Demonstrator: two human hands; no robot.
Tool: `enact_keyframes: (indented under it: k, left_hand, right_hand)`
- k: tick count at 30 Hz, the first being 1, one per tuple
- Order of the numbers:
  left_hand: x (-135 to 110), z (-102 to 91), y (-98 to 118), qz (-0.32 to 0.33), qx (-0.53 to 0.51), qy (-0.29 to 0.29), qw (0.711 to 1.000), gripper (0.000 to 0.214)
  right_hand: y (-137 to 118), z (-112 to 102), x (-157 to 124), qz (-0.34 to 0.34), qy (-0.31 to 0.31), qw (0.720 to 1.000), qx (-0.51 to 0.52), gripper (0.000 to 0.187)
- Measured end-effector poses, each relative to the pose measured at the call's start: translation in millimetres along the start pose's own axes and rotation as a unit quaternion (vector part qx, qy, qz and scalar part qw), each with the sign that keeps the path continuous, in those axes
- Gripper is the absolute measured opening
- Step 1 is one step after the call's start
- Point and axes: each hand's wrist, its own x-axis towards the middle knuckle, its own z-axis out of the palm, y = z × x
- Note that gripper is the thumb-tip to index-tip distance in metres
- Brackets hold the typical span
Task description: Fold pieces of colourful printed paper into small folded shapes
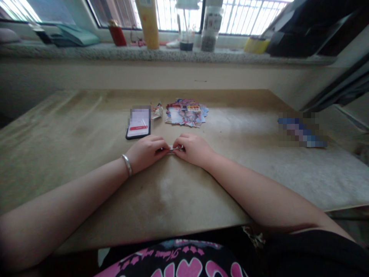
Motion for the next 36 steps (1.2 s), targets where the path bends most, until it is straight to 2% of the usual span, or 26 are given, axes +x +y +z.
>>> enact_keyframes:
  k: [6, 13, 21, 26, 36]
  left_hand:
    - [3, 1.3, 0, -0.034, -0.045, -0.013, 0.998, 0.009]
    - [2, -1.7, -1, -0.038, -0.045, -0.027, 0.998, 0.01]
    - [-3, -8.2, -7, -0.016, -0.008, -0.044, 0.999, 0.012]
    - [-2, -8.5, -6, -0.011, 0.009, -0.058, 0.998, 0.014]
    - [-6, -14.3, -13, -0.009, -0.005, -0.08, 0.997, 0.014]
  right_hand:
    - [0, 0, 0, 0.009, -0.003, 0.999, 0.032, 0.007]
    - [1, 0, 1, 0.012, -0.007, 1.0, 0.022, 0.01]
    - [12, -11, -2, 0.005, -0.055, 0.998, -0.008, 0.007]
    - [13, -14, -3, -0.005, -0.061, 0.997, -0.039, 0.012]
    - [16, -19, -5, 0.006, -0.084, 0.996, -0.023, 0.013]
